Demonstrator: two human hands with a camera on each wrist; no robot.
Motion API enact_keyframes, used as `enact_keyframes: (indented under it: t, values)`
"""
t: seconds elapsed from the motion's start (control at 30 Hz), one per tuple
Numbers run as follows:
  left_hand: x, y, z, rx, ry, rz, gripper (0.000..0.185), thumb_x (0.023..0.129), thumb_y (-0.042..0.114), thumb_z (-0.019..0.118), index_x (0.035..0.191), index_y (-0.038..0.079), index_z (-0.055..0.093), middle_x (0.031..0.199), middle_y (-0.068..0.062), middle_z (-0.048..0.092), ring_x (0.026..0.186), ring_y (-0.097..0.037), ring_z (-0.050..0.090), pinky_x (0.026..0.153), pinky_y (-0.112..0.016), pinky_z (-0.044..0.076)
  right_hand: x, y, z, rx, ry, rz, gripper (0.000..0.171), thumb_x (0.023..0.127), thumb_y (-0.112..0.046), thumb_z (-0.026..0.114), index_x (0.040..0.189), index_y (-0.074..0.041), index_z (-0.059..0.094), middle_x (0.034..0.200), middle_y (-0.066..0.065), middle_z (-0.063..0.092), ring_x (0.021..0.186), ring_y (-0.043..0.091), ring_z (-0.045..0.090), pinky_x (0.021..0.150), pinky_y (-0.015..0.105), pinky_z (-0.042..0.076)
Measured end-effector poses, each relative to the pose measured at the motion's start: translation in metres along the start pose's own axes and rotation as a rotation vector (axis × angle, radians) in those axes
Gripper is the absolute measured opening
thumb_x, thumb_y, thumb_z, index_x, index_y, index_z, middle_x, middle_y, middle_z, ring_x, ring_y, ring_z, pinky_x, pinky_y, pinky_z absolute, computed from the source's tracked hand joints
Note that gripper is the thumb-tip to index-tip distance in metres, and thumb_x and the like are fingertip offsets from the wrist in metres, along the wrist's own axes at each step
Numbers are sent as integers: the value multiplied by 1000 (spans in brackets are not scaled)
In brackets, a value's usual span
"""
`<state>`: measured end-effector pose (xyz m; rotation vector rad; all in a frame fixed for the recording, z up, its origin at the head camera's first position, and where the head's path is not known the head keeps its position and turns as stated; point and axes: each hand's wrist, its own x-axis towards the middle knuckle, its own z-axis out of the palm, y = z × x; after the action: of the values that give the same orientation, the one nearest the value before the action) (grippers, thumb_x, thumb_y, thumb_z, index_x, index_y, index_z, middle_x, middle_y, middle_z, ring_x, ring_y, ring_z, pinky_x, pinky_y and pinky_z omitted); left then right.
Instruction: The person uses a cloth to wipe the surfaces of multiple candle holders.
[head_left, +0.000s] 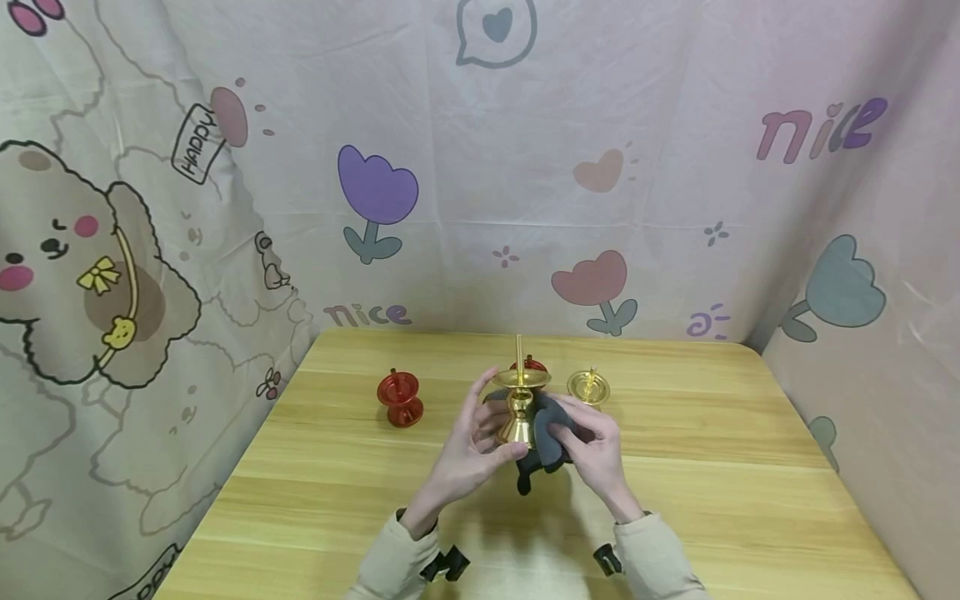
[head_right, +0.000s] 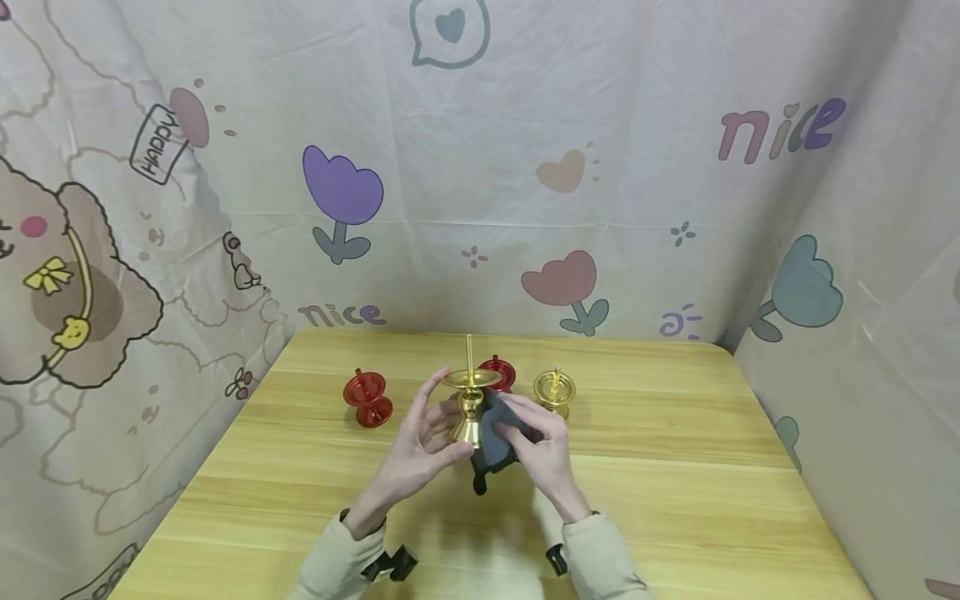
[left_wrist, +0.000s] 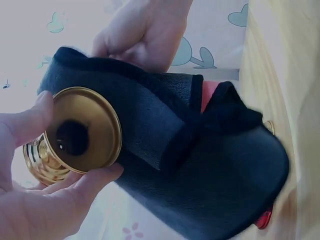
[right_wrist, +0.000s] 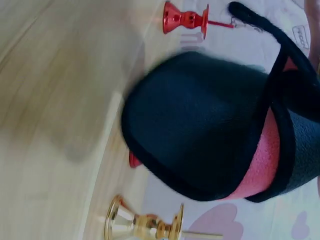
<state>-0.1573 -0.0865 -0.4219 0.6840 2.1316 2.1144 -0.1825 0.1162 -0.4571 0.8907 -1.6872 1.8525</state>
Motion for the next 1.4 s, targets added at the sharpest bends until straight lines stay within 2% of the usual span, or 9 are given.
enact_keyframes:
  t: [0.2,0.43,0.57,0.67,0.73,0.9,1.03,1.23,1.4]
  values:
    - [1,0,-4,-56,48,8,97,87,7,78,158,24,15,139,-28,56,126,-47,57,98,-34,57,3,1,-7,44,-164,-165,49,73,31,61,117,10,70,128,10,71,122,16,66,102,23,53]
    - [-1,1,-5,-73,32,41,96,87,10,79,157,20,14,139,-30,55,126,-49,56,97,-32,56,8,0,-9,-52,-250,-383,28,88,0,74,115,9,70,126,20,70,125,24,65,109,30,49]
    - [-2,3,-3,-67,27,56,95,87,10,79,157,20,14,139,-30,54,125,-48,56,98,-34,56,9,2,-7,-175,-211,-533,20,94,-2,68,109,10,72,120,22,72,121,29,66,109,31,50]
    - [-2,4,-3,-69,17,74,95,88,10,78,158,20,14,139,-31,54,124,-48,57,99,-37,56,8,3,-5,-219,-170,-581,17,95,0,65,106,10,73,116,22,73,119,29,67,107,31,51]
    - [-2,4,-3,-88,3,85,95,88,9,77,158,19,14,138,-32,53,125,-50,57,99,-38,56,7,4,-3,-197,-147,-562,17,93,4,65,106,10,73,116,22,73,119,28,67,107,32,52]
    - [-3,8,-4,-137,-50,90,95,90,7,75,160,18,11,139,-35,51,132,-51,52,104,-39,53,2,6,-1,8,-68,-388,34,77,21,66,109,13,71,120,20,72,117,23,69,103,31,54]
    - [-1,12,-4,-62,-58,64,98,91,12,75,162,21,8,144,-29,51,136,-44,50,109,-47,50,-2,7,1,26,-6,-352,39,71,27,64,108,15,70,117,18,74,114,20,70,99,27,56]
    - [1,16,-4,70,22,26,104,85,15,81,163,21,14,136,-22,55,122,-37,59,106,-48,52,1,7,5,-118,38,-523,37,69,27,58,102,17,71,111,25,73,109,29,72,101,30,56]
    - [1,15,-4,84,55,79,97,88,9,77,163,17,16,133,-26,58,121,-41,61,105,-47,53,10,1,9,-292,57,-667,17,86,13,60,97,16,73,106,27,74,105,33,72,100,33,57]
